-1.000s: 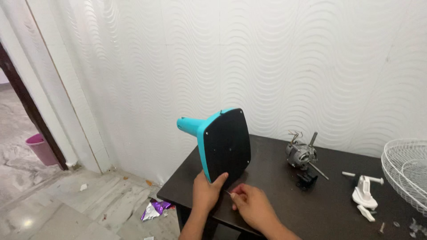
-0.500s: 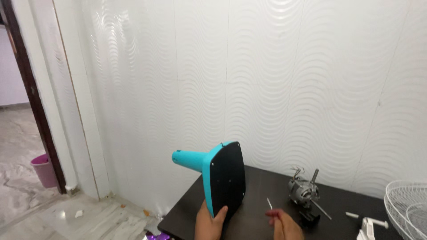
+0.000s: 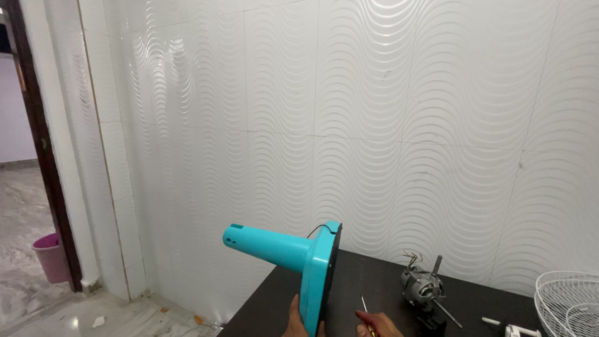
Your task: The person secures the back cover of a teal fan base using a yellow screwdriver, then handles the fan motor and attaches a black plastic component. Screws and washers are picked up and used to fasten parts.
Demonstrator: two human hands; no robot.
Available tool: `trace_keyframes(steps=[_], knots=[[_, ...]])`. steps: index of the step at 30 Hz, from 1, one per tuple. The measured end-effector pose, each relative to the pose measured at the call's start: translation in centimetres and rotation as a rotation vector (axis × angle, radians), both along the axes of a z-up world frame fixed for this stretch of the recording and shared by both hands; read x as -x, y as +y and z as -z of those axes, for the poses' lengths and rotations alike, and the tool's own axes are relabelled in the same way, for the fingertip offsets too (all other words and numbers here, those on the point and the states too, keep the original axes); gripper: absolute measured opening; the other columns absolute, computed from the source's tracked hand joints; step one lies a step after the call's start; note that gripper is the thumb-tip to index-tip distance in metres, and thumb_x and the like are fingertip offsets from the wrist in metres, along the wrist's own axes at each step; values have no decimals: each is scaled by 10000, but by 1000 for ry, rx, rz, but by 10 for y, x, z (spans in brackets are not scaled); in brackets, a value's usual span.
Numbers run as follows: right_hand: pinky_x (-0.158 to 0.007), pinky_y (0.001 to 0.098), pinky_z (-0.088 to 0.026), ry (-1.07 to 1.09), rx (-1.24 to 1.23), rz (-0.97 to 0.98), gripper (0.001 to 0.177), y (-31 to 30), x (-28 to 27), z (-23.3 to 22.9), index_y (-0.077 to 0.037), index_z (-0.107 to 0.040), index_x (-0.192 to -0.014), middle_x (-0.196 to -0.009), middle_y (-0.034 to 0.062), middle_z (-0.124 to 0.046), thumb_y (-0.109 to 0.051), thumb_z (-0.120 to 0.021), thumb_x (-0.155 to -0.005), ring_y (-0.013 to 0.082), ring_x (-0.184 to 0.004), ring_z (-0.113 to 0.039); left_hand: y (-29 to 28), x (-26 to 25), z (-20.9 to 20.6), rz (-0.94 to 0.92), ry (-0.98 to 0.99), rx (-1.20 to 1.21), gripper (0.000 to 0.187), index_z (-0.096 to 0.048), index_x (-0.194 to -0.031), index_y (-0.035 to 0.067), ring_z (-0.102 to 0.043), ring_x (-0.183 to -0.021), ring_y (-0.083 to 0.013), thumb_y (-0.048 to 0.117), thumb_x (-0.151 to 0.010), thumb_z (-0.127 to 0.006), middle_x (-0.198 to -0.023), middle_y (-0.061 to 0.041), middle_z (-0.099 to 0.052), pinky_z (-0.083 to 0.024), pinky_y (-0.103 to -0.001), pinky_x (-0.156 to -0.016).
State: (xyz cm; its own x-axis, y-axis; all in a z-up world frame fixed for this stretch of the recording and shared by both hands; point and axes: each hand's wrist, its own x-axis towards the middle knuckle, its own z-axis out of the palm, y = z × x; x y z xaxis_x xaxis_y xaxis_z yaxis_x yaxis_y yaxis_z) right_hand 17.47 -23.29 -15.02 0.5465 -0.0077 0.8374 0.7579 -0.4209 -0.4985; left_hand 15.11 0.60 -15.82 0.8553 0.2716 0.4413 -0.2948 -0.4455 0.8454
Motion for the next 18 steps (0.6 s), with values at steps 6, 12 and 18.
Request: trace_keyframes(steps=[6,12,18], knots=[[-660,319,-604,47,191,-304,422,-15,-9,-15,0,-713,-1228,-760,99,-752,-270,-663,-908,186,-688,-723,-61,-9,15,-464,-126,-240,627,-347,-1411,24,-666,-1162,-356,273,-917,-641,-1350,-239,-585,-531,-496,-961],[-1046,446,-486,419,-306,-448,704,-25,31,-23,61,-446,-1427,-1308,261,-658,-374,-637,-907,356,-1220,-665,-109,15,15,-861,-176,-648,392,-594,-1235,89,-720,-1055,-375,319,-917,-591,-1281,-204,-673,-595,-522,-804],[-1090,474,-461,604,-206,-279,804,-39,32,-45,8,-434,-1485,-1367,258,-635,-424,-669,-849,351,-1285,-637,-123,10,14,-1071,-334,-762,226,-724,-989,118,-757,-877,-327,304,-962,-599,-1123,-158,-756,-617,-474,-641]])
